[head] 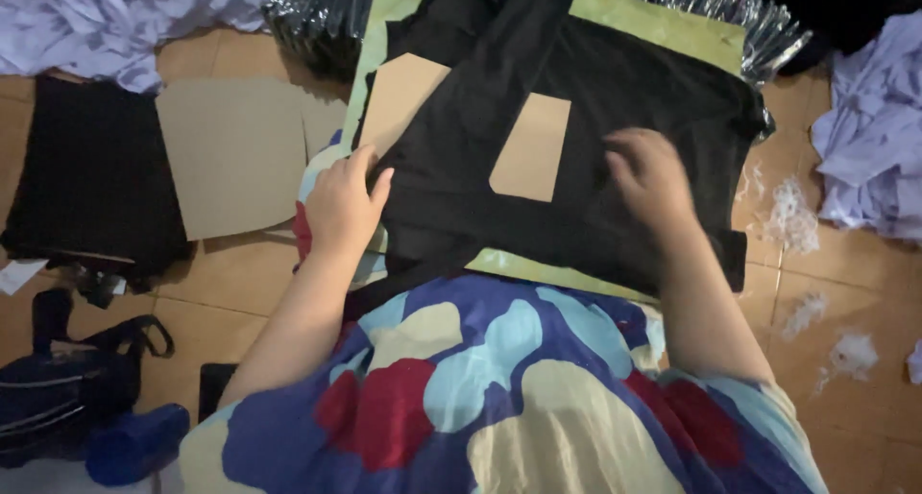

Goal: The person folds a black t-shirt on a table using a cardboard template to ensure consistent dimensions. They place the template on the shirt, fold the sides and bottom over it, and then remove the template to complete the fold. This process is repeated for multiple shirts.

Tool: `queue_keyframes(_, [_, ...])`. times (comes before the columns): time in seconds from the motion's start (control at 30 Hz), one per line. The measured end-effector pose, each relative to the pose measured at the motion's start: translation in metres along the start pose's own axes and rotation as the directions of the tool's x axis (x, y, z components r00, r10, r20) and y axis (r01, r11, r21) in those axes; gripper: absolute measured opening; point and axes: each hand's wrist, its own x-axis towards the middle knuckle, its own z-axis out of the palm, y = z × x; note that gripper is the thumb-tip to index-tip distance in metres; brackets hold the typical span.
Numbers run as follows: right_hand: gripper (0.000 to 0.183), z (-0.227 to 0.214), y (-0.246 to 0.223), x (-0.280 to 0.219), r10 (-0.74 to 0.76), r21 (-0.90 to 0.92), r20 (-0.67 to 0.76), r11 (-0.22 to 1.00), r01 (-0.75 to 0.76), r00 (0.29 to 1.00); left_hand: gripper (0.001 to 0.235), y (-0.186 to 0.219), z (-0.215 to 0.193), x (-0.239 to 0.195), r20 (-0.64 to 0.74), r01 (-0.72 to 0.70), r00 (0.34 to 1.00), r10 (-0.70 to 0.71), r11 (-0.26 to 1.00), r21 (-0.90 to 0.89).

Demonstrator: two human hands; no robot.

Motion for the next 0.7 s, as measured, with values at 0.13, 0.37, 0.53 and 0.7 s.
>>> queue_keyframes(0.13, [0.025, 0.058, -0.018, 0.068, -0.01, 0.1, 0.161, 0.995, -0.006, 0.987, 0.037, -0.01, 0.01, -0.006, 0.028, -0.001, 1.0, 0.003, 0.999, -0.043])
queue_keyframes(0.37, [0.019, 0.095, -0.007, 0.09, 0.054, 0.097, 0.13, 0.993, -0.067, 0.99, 0.026, -0.004, -0.017, -0.01, 0.106, -0.001, 0.994, 0.016, 0.989, -0.146])
queue_keyframes(0.53, [0.017, 0.086, -0.016, 0.086, -0.057, 0.058, 0.145, 0.997, 0.049, 0.988, 0.03, -0.007, -0.003, -0.006, 0.055, -0.059, 0.997, 0.061, 0.997, -0.044])
queue_keyframes(0.7, [0.022, 0.087, -0.015, 0.086, -0.07, 0.021, 0.182, 0.997, 0.068, 0.981, 0.046, 0.014, 0.013, 0.014, -0.089, -0.134, 0.987, 0.135, 0.991, 0.024])
